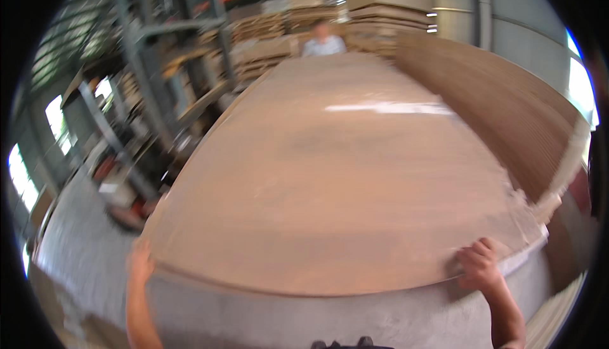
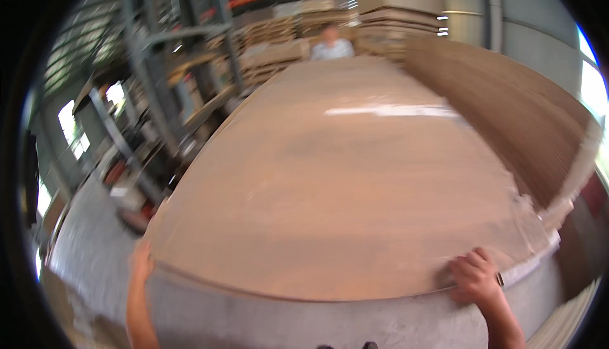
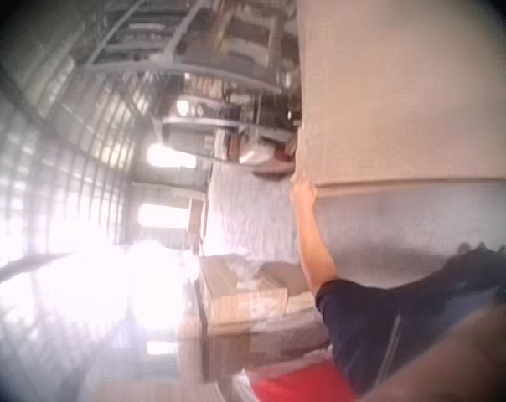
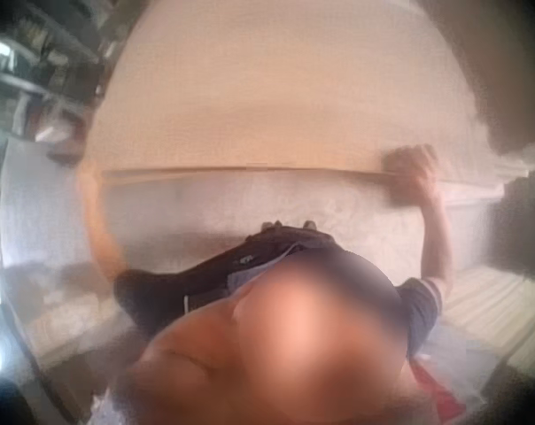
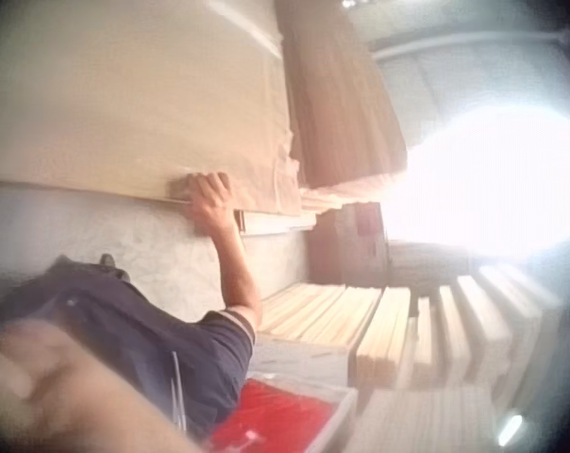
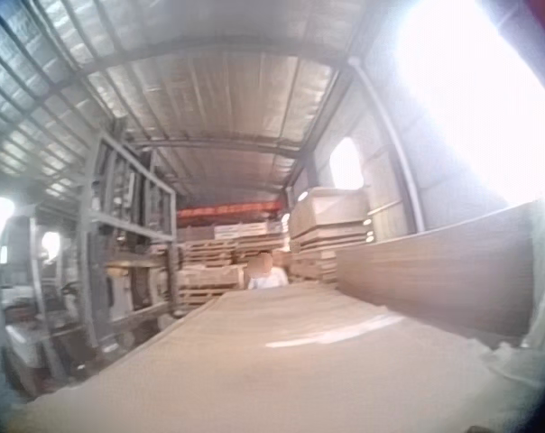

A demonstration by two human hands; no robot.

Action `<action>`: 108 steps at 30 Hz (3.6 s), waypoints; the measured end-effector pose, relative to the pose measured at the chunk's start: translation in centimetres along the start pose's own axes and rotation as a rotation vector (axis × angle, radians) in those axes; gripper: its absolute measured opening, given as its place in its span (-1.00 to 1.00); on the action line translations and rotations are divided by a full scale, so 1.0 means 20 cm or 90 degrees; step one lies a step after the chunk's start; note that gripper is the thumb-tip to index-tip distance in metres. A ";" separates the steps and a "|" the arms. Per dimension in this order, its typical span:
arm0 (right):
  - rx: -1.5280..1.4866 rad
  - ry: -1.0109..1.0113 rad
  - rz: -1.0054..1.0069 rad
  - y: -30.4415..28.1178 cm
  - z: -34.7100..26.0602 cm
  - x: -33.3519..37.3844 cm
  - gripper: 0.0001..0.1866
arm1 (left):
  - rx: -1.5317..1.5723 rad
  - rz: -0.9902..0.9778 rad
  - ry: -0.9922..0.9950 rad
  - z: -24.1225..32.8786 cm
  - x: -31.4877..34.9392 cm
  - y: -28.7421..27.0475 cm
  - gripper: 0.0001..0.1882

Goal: The person lifts large plywood boards from one stack and places them onto another stack with the assistance of another person.

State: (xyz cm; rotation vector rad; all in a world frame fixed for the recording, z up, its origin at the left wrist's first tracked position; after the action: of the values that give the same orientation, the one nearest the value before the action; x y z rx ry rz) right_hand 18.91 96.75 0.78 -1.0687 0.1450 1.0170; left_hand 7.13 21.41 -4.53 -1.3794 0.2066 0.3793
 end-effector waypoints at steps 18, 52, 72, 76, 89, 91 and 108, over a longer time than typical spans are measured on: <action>-0.009 -0.051 -0.049 0.10 0.03 -0.08 -0.70 | -0.264 -0.140 -0.027 0.13 0.13 -0.06 -0.66; -0.007 0.435 -0.106 -0.19 0.90 0.47 -0.61 | 0.046 0.069 0.552 1.73 0.45 -0.27 -0.71; 0.105 0.677 0.267 -0.58 3.47 2.00 -0.64 | 0.430 0.045 0.965 5.23 0.46 -0.45 -0.72; 0.176 0.664 0.223 -0.62 3.94 1.97 -0.54 | 0.453 0.066 0.981 5.63 0.38 -0.40 -0.70; -0.042 0.491 -0.167 -0.45 4.74 1.61 -0.29 | 0.741 0.064 0.870 6.94 0.14 -0.55 -0.71; -0.037 0.436 -0.146 -0.44 4.74 1.54 -0.28 | 0.775 0.051 0.871 7.16 0.15 -0.60 -0.69; 0.262 0.155 0.377 -0.79 4.69 1.42 -0.66 | 0.536 0.426 1.035 7.92 0.25 -1.08 -0.81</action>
State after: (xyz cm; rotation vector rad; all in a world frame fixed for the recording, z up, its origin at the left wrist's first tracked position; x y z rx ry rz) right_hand 13.51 185.92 44.11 -0.7743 0.8737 1.3043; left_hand 7.67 174.19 42.81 -0.4273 1.9374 -0.3793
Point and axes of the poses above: each hand's wrist, its own x-axis away from the middle knuckle, its own y-axis out of the palm, z = x × y, the point moved 9 cm from there along -x, towards the middle knuckle, and after that the axes turned 15 degrees about x, right-handed, at the moved point
